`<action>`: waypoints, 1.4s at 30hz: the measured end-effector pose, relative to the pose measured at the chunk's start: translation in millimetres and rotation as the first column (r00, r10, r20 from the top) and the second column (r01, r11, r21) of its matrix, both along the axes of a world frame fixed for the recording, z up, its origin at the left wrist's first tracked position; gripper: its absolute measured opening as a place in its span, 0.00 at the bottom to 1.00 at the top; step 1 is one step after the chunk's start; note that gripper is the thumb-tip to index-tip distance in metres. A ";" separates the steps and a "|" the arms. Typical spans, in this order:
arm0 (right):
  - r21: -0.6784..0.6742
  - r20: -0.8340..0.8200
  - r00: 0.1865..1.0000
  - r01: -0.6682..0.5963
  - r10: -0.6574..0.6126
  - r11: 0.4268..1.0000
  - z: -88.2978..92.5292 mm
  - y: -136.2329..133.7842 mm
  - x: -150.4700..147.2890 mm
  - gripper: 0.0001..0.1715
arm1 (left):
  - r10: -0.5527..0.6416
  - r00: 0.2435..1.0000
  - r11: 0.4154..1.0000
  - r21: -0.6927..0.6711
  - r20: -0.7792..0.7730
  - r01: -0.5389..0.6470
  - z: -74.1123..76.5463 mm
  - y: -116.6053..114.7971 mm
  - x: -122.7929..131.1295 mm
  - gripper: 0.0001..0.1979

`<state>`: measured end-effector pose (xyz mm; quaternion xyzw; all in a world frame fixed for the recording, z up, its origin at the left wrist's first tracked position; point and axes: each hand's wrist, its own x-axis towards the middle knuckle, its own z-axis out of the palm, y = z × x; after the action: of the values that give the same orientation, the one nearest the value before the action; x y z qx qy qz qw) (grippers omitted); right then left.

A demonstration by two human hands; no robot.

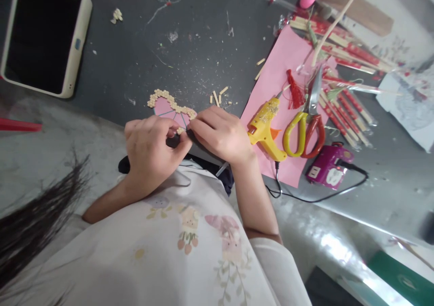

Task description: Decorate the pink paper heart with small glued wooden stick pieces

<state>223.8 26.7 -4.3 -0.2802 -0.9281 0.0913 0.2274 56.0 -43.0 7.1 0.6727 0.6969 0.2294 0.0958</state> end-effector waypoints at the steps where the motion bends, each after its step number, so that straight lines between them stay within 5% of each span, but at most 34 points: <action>1: 0.001 -0.003 1.000 0.000 0.000 1.000 0.1 0.0 0.0 0.06 | -0.004 1.000 1.000 -0.002 0.013 0.004 -0.8 -0.3 -0.8 0.05; 13: -0.114 0.004 1.000 0.005 -0.004 0.993 15.1 -1.6 6.5 0.10 | -0.094 0.995 0.992 0.080 -0.045 0.097 -7.8 -7.9 -14.8 0.04; 29: -0.266 0.150 0.949 0.308 -0.277 0.913 21.3 -16.5 -22.5 0.20 | -0.270 0.961 0.945 0.172 -0.064 0.277 -14.6 -20.9 -33.7 0.10; 42: -0.356 0.151 0.956 0.290 -0.252 0.888 25.2 -10.5 -18.7 0.16 | -0.467 0.883 0.871 0.149 -0.043 0.468 -11.9 -14.0 -50.2 0.09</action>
<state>205.1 16.3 20.9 -0.4495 -0.8555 0.2195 0.1336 5.8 -57.0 -4.8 0.8272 0.4940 0.2509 0.0940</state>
